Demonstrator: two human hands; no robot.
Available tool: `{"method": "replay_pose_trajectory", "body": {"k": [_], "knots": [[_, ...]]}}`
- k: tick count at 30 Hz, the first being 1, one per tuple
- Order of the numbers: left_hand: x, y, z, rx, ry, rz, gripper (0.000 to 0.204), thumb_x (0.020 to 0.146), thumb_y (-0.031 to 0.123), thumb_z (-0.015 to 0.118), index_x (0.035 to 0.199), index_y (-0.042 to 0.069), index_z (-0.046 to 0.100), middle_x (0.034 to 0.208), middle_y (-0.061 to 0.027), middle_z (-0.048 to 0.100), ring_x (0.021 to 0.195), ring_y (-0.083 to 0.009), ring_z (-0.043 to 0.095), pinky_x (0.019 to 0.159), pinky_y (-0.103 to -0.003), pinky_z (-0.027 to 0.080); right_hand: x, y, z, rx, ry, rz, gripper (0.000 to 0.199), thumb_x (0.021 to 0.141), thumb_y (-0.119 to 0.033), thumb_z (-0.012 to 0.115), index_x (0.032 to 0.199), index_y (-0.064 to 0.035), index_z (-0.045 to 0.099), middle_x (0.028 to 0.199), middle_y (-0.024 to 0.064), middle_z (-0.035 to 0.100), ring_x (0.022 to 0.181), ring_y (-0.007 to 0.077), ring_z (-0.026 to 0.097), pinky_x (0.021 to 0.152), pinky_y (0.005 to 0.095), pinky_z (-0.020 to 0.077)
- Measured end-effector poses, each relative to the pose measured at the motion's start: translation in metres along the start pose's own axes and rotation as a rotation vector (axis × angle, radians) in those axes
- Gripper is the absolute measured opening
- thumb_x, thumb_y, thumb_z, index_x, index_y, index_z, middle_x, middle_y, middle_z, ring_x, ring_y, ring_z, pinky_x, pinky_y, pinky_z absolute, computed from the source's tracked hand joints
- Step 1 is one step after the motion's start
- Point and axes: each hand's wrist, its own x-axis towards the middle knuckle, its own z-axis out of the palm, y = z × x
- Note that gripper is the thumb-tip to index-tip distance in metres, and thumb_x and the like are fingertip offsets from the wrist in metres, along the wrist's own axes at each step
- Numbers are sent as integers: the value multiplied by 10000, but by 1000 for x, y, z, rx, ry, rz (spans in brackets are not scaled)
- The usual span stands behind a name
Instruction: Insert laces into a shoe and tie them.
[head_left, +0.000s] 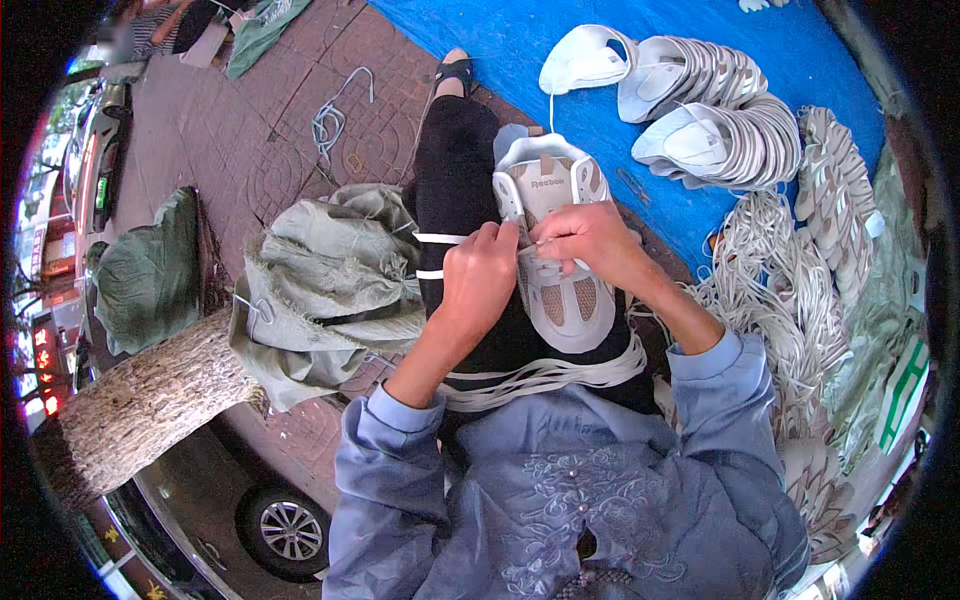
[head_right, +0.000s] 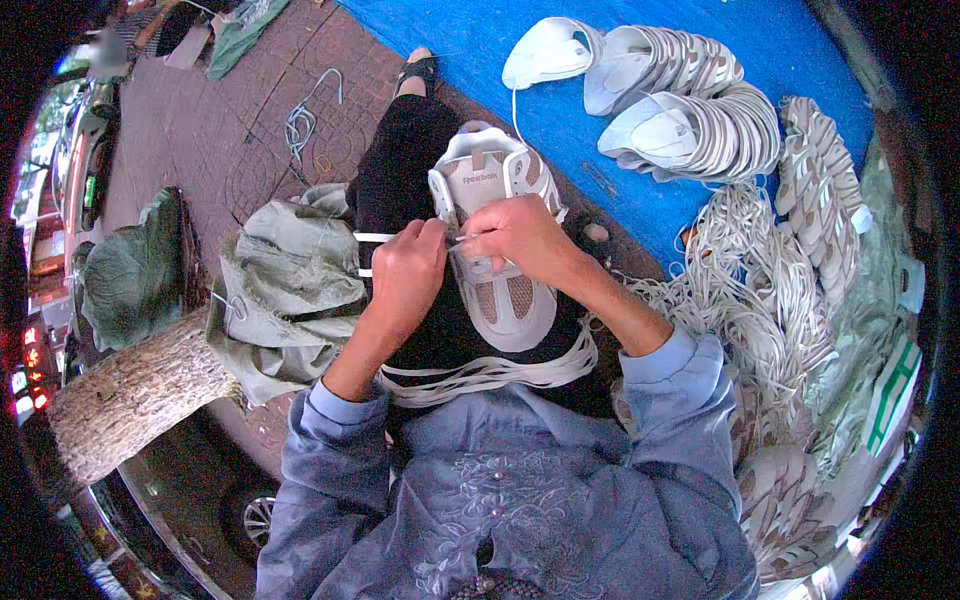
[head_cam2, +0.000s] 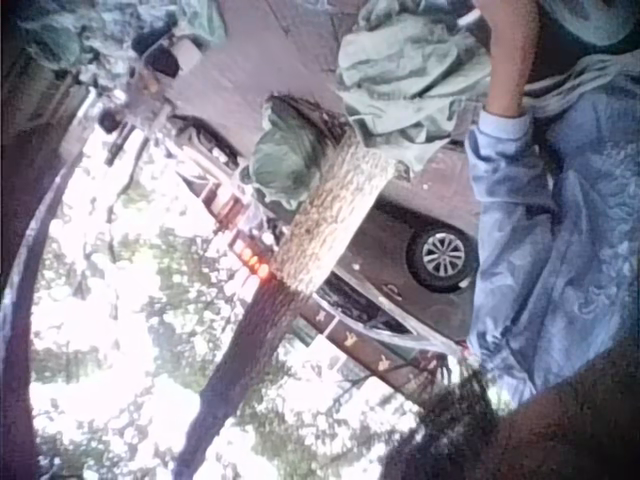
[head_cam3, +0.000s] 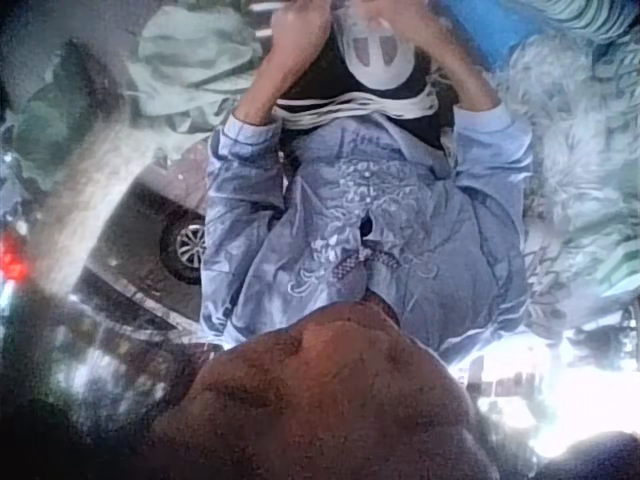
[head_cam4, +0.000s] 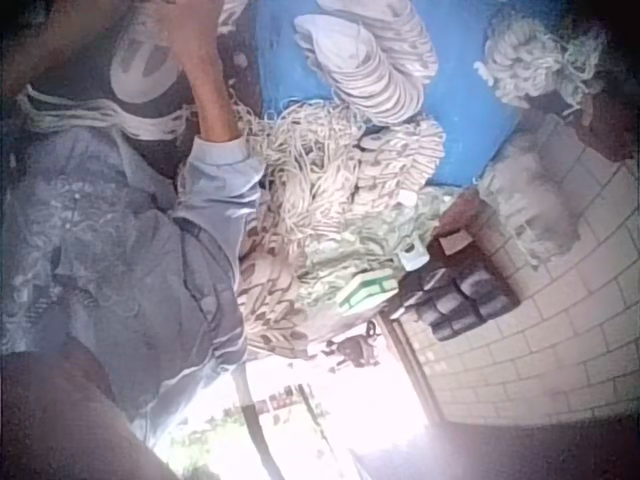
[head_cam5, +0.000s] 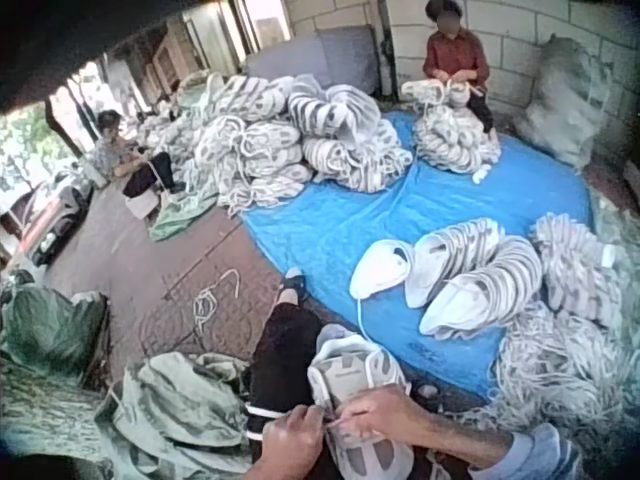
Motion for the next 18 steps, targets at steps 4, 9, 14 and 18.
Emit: {"method": "replay_pose_trajectory", "body": {"k": [4, 9, 14, 18], "knots": [[-1, 2, 3, 12, 56, 64, 105, 627, 61, 533, 660, 48, 434, 598, -73, 447, 518, -199, 520, 420, -302, 434, -2, 3, -3, 17, 14, 6, 152, 669, -130, 600, 695, 20, 605, 553, 53, 559, 447, 84, 516, 441, 215, 393], [1, 3, -4, 258, -14, 276, 118, 649, 96, 540, 696, 53, 441, 612, -49, 438, 510, -158, 486, 428, -255, 426, -3, 1, -1, 54, -48, 78, 147, 657, -135, 601, 678, 11, 608, 513, 37, 542, 445, 74, 504, 452, 214, 384], [1, 3, 5, 144, 30, 201, 142, 639, 119, 539, 724, 32, 468, 609, -46, 449, 494, -156, 485, 422, -250, 420, -9, 2, -6, 104, -47, 5, 151, 677, -135, 583, 692, 12, 615, 531, 38, 553, 449, 71, 492, 460, 218, 384], [6, 9, -1, 426, -88, 316, 184, 635, 122, 527, 769, 1, 496, 584, -42, 451, 484, -161, 489, 414, -276, 427, -17, 2, -32, 321, 99, 44, 141, 700, -86, 562, 767, 28, 611, 608, 72, 574, 491, 77, 503, 455, 204, 381]]}}
